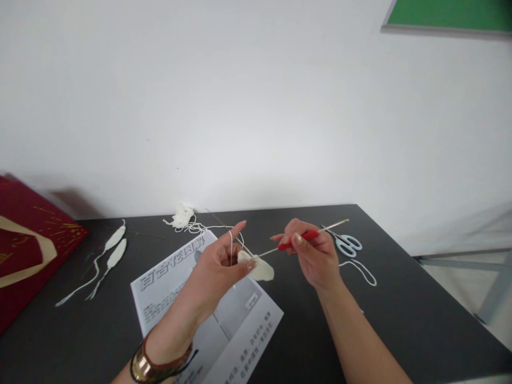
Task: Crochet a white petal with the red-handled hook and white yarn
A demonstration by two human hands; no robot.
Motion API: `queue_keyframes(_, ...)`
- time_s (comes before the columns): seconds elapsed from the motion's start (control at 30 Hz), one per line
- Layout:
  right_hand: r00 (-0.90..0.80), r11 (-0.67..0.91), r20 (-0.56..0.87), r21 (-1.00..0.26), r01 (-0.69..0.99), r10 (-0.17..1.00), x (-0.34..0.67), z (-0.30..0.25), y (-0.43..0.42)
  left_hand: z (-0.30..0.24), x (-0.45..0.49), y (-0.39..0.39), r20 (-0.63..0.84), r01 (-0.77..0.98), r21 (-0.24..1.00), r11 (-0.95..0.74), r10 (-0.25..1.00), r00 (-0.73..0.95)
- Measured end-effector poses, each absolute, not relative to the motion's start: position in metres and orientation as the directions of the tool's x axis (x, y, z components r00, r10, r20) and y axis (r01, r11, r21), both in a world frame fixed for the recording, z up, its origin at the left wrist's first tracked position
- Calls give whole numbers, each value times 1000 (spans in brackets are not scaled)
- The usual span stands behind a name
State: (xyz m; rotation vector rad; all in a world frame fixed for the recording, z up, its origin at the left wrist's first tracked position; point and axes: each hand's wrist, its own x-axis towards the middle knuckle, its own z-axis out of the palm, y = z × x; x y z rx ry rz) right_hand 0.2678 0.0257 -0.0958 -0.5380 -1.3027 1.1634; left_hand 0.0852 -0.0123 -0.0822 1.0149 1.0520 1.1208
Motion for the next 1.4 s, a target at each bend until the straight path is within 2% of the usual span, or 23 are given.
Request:
queue_keyframes(0.3, -118, 458, 500, -849, -264, 858, 268, -96, 23, -81, 86, -13, -142, -188, 969, 158, 985, 97)
queue_keyframes(0.5, -153, 583, 581, -812, -33, 800, 269, -92, 17, -85, 87, -10, -125, -141, 981, 134, 990, 68)
queue_keyframes(0.6, -234, 718, 683, -684, 128, 692, 266, -87, 11, -90, 90, -6, -97, -105, 990, 97, 995, 1)
queue_keyframes(0.7, -346, 858, 786, -457, 234, 513, 260, -88, 6, -96, 92, -3, -45, -70, 997, 38, 995, -94)
queue_keyframes(0.8, -428, 926, 831, -250, 283, 355, 254, -96, 4, -102, 92, 0, 22, -69, 997, -35, 983, -182)
queue_keyframes(0.93, -480, 940, 829, -148, 306, 286, 250, -107, 5, -101, 93, -1, 72, -86, 991, -98, 960, -270)
queue_keyframes(1.03, -418, 941, 861, -177, 288, 290, 249, -107, 7, -97, 95, -3, 91, -162, 976, -147, 946, -311)
queue_keyframes(1.2, -253, 925, 895, -321, 205, 367, 247, -100, 10, -95, 96, -4, 89, -358, 912, -200, 949, -303)
queue_keyframes(1.33, -195, 840, 817, -531, 111, 542, 248, -100, 14, -94, 93, -4, 97, -399, 893, -207, 955, -279)
queue_keyframes(1.4, -189, 803, 782, -590, 85, 594, 248, -101, 15, -93, 92, -3, 85, -438, 879, -187, 967, -241)
